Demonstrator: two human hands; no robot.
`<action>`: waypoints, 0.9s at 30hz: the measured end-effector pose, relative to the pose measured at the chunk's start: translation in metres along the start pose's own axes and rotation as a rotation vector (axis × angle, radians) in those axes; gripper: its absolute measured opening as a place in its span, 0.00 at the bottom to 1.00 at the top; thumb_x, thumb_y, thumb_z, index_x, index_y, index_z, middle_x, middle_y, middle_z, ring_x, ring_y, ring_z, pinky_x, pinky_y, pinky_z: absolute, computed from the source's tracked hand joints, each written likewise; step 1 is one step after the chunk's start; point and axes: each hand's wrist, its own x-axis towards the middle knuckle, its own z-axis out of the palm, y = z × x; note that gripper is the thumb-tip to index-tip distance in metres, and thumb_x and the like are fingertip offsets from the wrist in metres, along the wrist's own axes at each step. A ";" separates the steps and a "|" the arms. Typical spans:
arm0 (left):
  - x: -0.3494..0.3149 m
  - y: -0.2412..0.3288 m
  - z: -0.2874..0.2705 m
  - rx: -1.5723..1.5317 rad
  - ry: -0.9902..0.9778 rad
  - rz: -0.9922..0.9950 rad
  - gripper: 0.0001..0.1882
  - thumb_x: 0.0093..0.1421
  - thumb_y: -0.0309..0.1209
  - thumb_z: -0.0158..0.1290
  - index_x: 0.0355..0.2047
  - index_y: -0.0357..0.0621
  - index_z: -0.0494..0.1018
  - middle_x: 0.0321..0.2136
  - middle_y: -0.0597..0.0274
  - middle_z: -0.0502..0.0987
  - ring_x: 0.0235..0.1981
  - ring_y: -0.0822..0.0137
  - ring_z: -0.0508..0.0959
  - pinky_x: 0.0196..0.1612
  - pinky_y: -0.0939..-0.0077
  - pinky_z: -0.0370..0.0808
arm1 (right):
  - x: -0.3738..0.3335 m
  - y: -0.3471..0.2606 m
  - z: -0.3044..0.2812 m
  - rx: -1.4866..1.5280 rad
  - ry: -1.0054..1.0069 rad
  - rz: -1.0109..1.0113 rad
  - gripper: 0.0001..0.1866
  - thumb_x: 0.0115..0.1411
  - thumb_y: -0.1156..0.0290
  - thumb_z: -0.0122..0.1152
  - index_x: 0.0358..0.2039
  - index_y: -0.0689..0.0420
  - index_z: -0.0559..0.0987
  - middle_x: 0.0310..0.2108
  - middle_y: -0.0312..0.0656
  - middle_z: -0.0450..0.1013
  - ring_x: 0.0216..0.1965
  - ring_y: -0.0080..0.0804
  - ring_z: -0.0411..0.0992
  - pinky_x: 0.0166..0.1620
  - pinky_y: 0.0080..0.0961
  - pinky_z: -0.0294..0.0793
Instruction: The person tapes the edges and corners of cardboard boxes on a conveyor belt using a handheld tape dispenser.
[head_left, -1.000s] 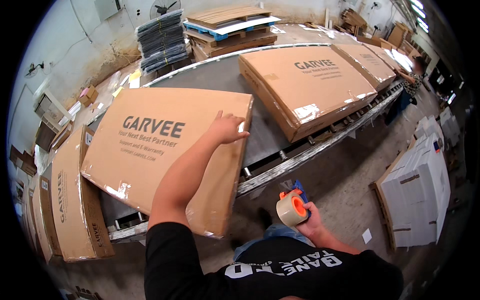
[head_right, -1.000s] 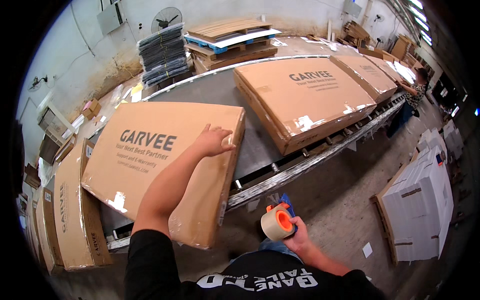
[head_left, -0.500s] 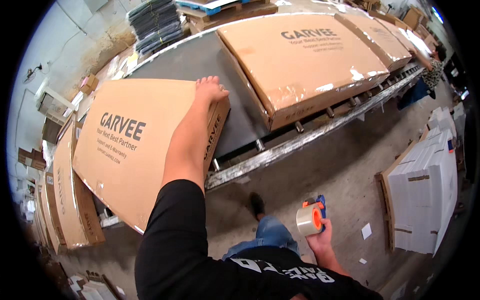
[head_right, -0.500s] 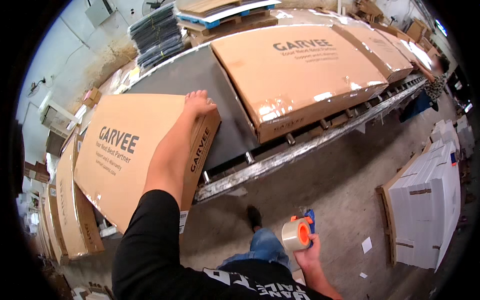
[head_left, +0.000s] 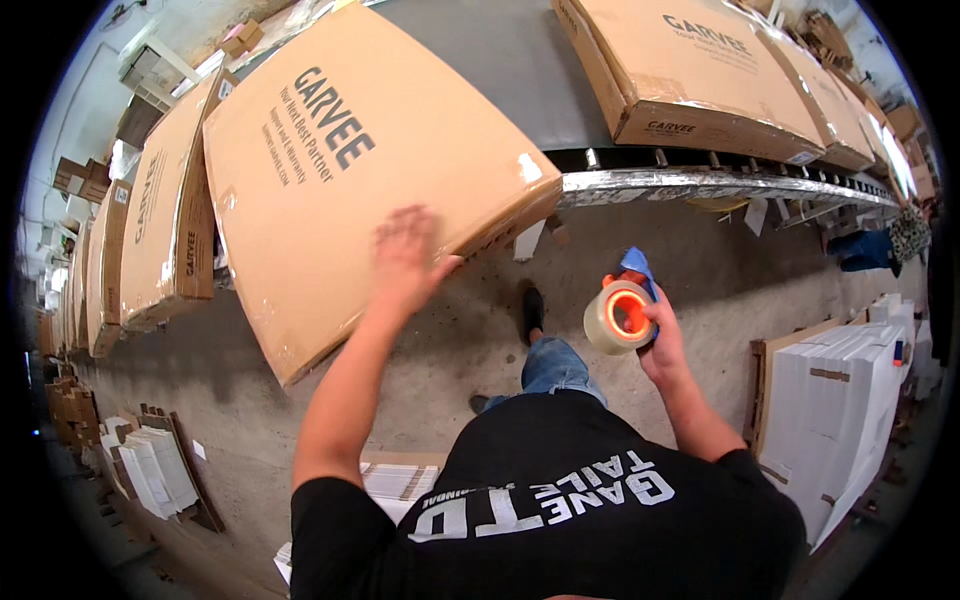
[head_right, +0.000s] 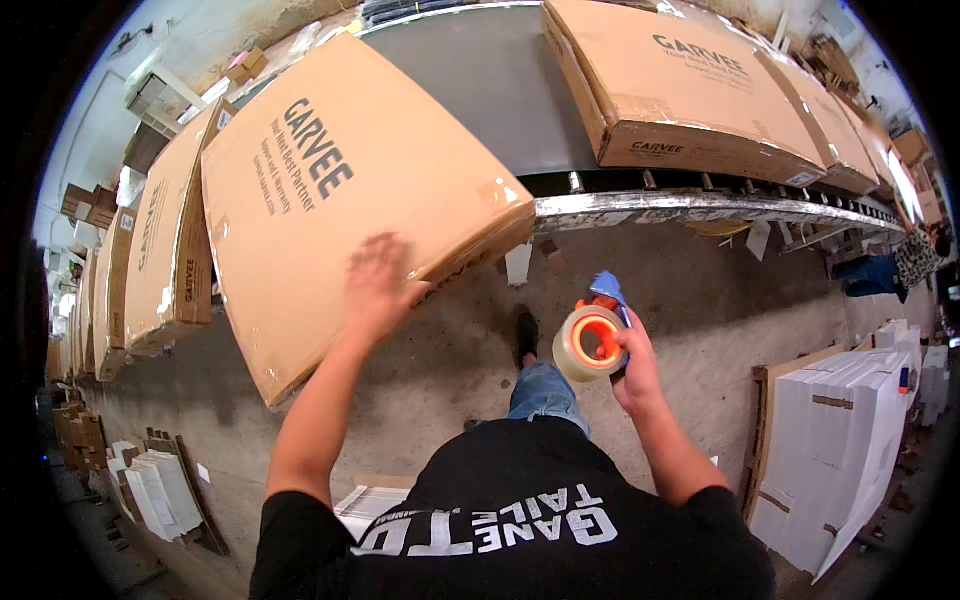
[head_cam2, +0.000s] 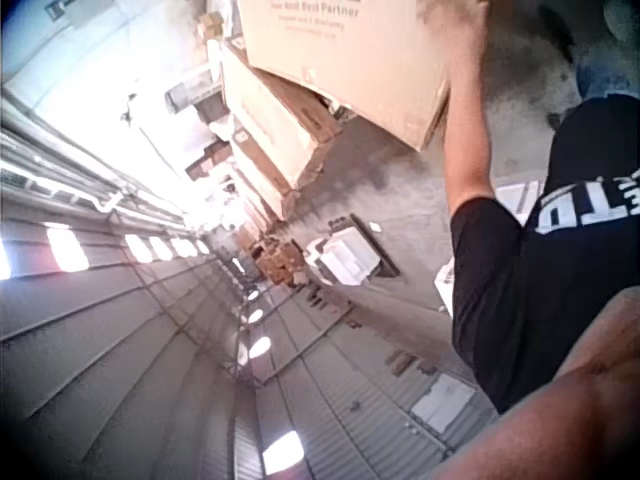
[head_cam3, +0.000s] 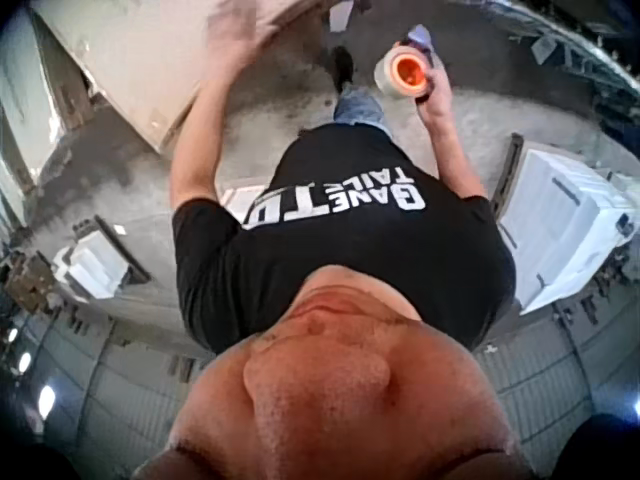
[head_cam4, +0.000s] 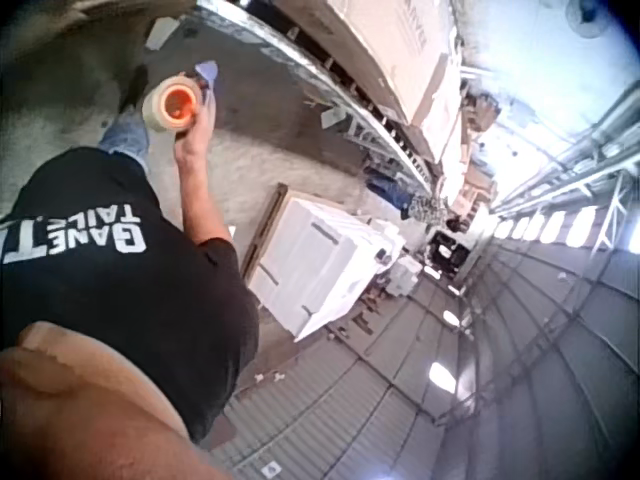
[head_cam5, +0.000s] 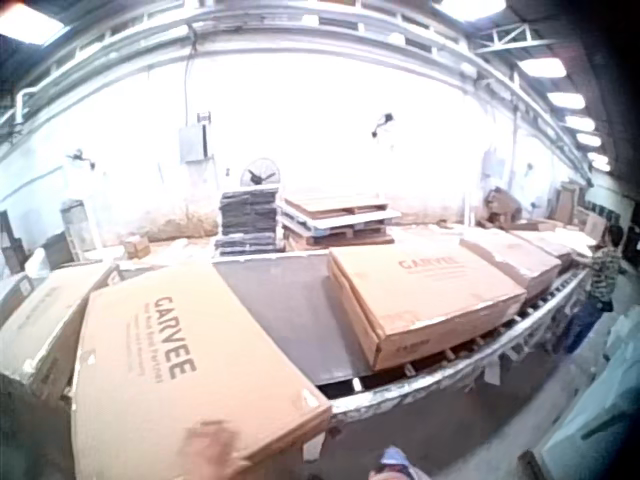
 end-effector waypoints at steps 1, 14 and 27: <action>-0.029 -0.034 0.007 -0.042 0.056 -0.109 0.36 0.65 0.53 0.50 0.68 0.50 0.59 0.70 0.54 0.56 0.73 0.53 0.50 0.71 0.48 0.47 | -0.006 0.003 0.005 -0.084 -0.046 0.002 0.32 0.54 0.71 0.50 0.62 0.61 0.68 0.51 0.45 0.74 0.50 0.34 0.74 0.54 0.28 0.73; -0.115 -0.075 0.014 0.283 0.440 0.136 0.25 0.61 0.51 0.55 0.57 0.63 0.73 0.59 0.63 0.72 0.61 0.55 0.70 0.65 0.47 0.60 | 0.018 -0.011 0.099 -0.664 -0.159 -0.224 0.32 0.52 0.76 0.52 0.62 0.63 0.71 0.45 0.40 0.75 0.39 0.23 0.71 0.44 0.20 0.72; -0.093 -0.065 -0.015 0.060 -0.087 -0.110 0.43 0.58 0.58 0.56 0.71 0.65 0.54 0.74 0.61 0.47 0.74 0.52 0.45 0.72 0.43 0.42 | 0.063 -0.080 0.145 -1.440 -0.437 -0.668 0.26 0.50 0.64 0.62 0.52 0.54 0.79 0.52 0.45 0.69 0.52 0.44 0.72 0.57 0.34 0.71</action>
